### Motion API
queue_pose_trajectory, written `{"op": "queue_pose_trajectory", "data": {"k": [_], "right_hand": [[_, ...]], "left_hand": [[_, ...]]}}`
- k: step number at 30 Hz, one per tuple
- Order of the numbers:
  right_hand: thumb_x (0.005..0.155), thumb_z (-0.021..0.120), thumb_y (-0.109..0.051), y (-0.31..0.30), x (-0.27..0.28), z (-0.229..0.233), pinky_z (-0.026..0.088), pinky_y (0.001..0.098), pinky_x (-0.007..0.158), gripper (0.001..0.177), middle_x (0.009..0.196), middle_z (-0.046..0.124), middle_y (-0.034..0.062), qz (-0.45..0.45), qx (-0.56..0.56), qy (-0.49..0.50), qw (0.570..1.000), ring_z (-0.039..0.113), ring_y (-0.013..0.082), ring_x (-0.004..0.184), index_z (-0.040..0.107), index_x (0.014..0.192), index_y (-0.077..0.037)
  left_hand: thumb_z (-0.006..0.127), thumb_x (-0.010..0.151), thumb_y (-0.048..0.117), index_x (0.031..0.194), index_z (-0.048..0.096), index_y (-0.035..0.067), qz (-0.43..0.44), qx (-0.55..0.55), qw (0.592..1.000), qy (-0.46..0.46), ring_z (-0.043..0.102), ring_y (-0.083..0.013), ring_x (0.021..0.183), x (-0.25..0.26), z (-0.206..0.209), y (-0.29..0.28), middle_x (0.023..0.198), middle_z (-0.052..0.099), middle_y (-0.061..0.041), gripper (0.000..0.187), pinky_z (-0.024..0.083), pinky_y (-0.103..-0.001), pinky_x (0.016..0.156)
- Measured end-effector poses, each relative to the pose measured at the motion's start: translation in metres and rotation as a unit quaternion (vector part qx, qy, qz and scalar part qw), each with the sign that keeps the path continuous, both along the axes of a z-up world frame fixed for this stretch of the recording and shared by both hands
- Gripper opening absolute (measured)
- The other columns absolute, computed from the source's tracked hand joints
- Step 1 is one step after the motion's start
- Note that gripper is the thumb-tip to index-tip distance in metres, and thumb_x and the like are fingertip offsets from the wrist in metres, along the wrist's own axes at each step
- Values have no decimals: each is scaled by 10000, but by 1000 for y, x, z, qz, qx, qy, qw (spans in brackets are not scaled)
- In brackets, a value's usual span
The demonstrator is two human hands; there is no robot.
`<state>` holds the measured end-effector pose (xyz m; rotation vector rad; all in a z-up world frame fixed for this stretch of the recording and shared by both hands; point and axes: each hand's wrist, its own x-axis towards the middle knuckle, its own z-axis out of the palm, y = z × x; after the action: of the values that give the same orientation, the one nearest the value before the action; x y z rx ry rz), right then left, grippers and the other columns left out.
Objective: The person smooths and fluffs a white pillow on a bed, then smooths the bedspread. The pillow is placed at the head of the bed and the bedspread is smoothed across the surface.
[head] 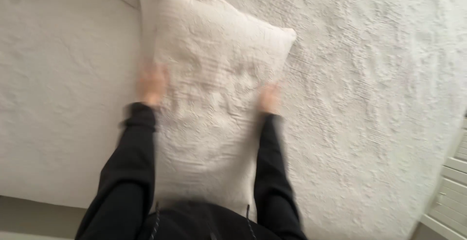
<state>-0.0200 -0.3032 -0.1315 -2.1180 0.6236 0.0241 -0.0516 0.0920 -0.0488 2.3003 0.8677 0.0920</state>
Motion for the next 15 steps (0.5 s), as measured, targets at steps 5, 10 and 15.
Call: {"op": "queue_pose_trajectory", "data": {"k": [5,10,15], "right_hand": [[959,493,-264,-25,9,-69,309,424,1139,576,1489,313,249,358,-320,-84,873,375,381,1360,332,1474,-61],[995,474,-176,-49,-71,-236,260,414,1185,492,1405,380,334,217,-84,-68,970,361,420,1337,366,1394,91],[965,588,-327,0,-69,-32,230,475,1179,617,1395,391,351,169,107,-54,978,299,464,1347,421,1357,119]], "left_hand": [[273,948,743,1338,536,245,-18,-173,972,156,530,-323,1212,-1,10,7,1302,566,-87,685,446,-545,926],[323,959,689,1451,374,107,-77,-96,973,193,431,-382,1307,-19,10,-27,1441,428,-186,764,324,-534,1084],[360,1001,558,1373,449,-8,-104,-118,978,139,467,-438,1253,-50,12,12,1324,522,-264,683,356,-552,1045]]}}
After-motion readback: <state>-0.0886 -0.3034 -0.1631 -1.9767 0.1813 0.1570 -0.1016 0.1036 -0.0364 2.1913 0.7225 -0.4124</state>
